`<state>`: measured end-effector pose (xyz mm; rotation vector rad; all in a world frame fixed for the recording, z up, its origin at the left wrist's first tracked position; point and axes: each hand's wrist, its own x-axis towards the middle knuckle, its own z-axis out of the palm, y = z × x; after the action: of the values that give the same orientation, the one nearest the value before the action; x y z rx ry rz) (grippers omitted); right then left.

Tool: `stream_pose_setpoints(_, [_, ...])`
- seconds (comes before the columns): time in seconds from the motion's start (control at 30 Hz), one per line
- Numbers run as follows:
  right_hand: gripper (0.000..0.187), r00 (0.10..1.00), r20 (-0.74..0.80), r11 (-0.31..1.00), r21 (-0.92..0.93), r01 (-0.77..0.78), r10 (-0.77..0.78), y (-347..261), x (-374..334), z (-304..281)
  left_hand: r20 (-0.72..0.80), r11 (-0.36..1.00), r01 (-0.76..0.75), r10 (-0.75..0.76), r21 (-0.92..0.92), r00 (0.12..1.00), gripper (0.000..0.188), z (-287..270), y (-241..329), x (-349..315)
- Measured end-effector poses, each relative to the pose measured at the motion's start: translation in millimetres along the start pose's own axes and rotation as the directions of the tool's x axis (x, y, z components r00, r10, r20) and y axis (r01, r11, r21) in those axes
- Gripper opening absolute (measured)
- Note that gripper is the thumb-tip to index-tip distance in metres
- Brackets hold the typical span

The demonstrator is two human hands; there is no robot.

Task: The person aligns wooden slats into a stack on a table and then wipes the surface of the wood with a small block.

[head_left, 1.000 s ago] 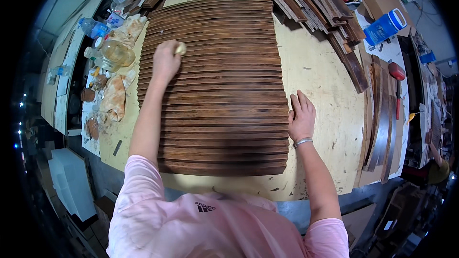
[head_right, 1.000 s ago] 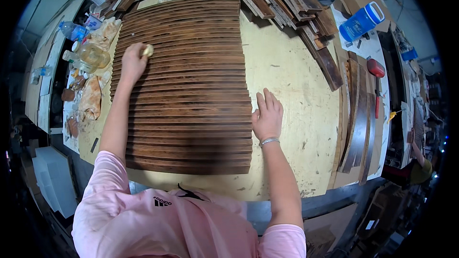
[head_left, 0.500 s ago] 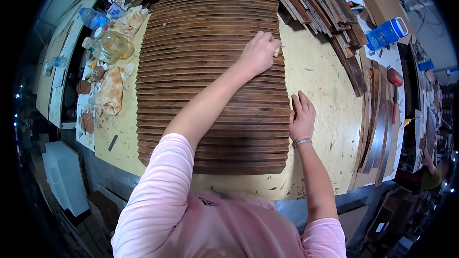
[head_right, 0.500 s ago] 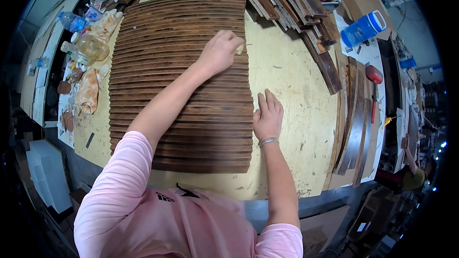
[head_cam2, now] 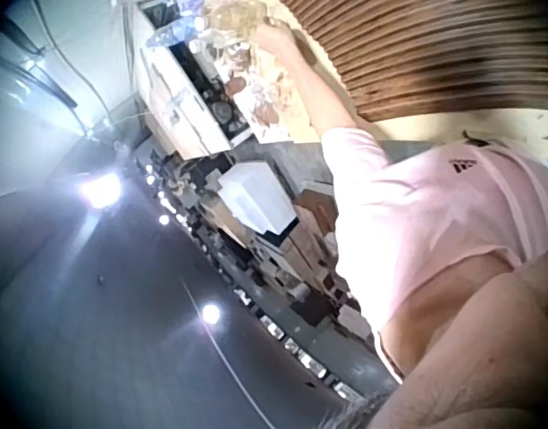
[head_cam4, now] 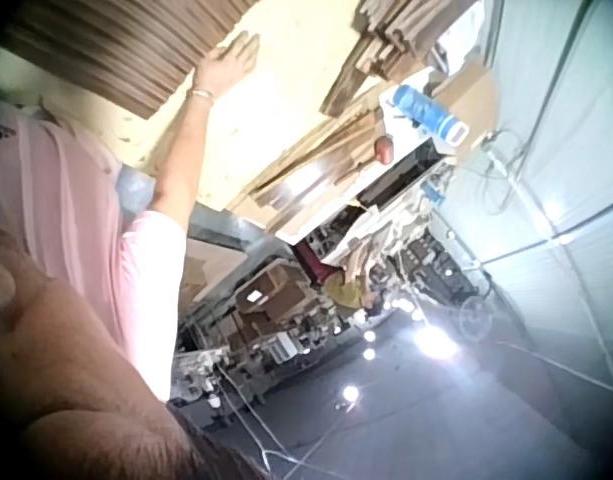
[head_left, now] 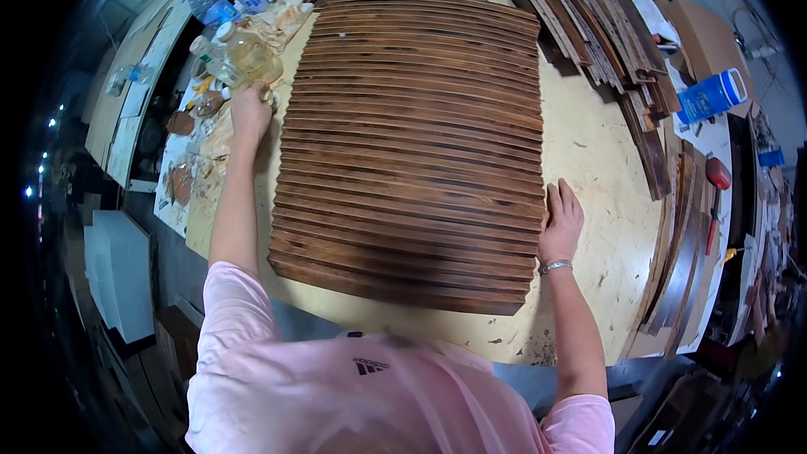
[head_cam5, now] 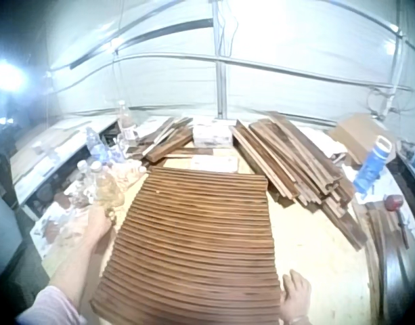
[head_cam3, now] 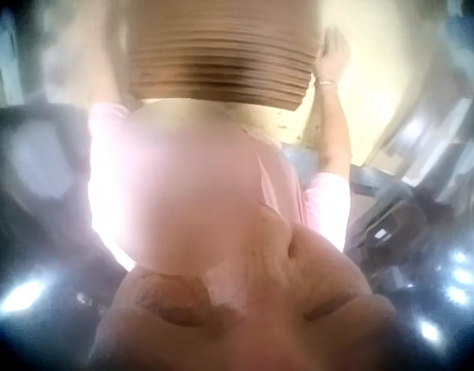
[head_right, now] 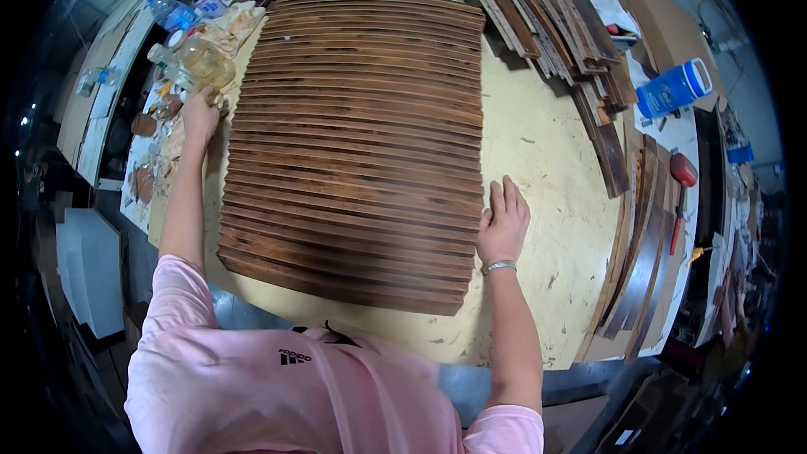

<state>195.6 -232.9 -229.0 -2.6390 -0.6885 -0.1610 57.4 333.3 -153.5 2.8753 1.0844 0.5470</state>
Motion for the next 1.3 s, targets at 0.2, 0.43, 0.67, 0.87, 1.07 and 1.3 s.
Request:
stream_pose_setpoints(0.2, [0.054,1.0,0.008,1.0,-0.007,-0.002,0.002,3.1,-2.3,2.3,-0.22,0.861,-0.393,0.335,-0.322,0.916,0.036,11.6,81.0,-14.3])
stream_pose_setpoints(0.43, [0.057,1.0,0.011,1.0,-0.011,0.0,0.0,0.2,-1.9,0.4,-0.13,0.964,-0.219,0.2,-0.151,0.971,0.035,28.0,41.0,14.9])
stream_pose_setpoints(0.67, [0.058,1.0,0.008,0.999,-0.029,0.016,-0.016,3.1,-1.1,2.1,-0.252,0.882,-0.361,0.291,-0.303,0.923,0.032,35.4,108.9,13.5])
stream_pose_setpoints(0.87, [0.055,1.0,0.003,1.0,-0.014,0.02,-0.02,3.8,-0.9,0.2,-0.184,0.597,-0.611,0.62,-0.519,0.762,0.033,51.4,249.9,-12.8])
stream_pose_setpoints(1.07, [0.049,1.0,0.013,1.0,0.005,0.009,-0.009,-1.0,0.1,-2.6,-0.14,0.873,-0.397,0.372,-0.284,0.917,0.03,50.9,204.5,5.8])
stream_pose_setpoints(1.3, [0.048,1.0,-0.009,1.0,-0.006,0.021,-0.021,0.8,-0.4,-2.1,-0.164,0.728,-0.518,0.503,-0.449,0.848,0.031,72.0,353.7,-30.7])
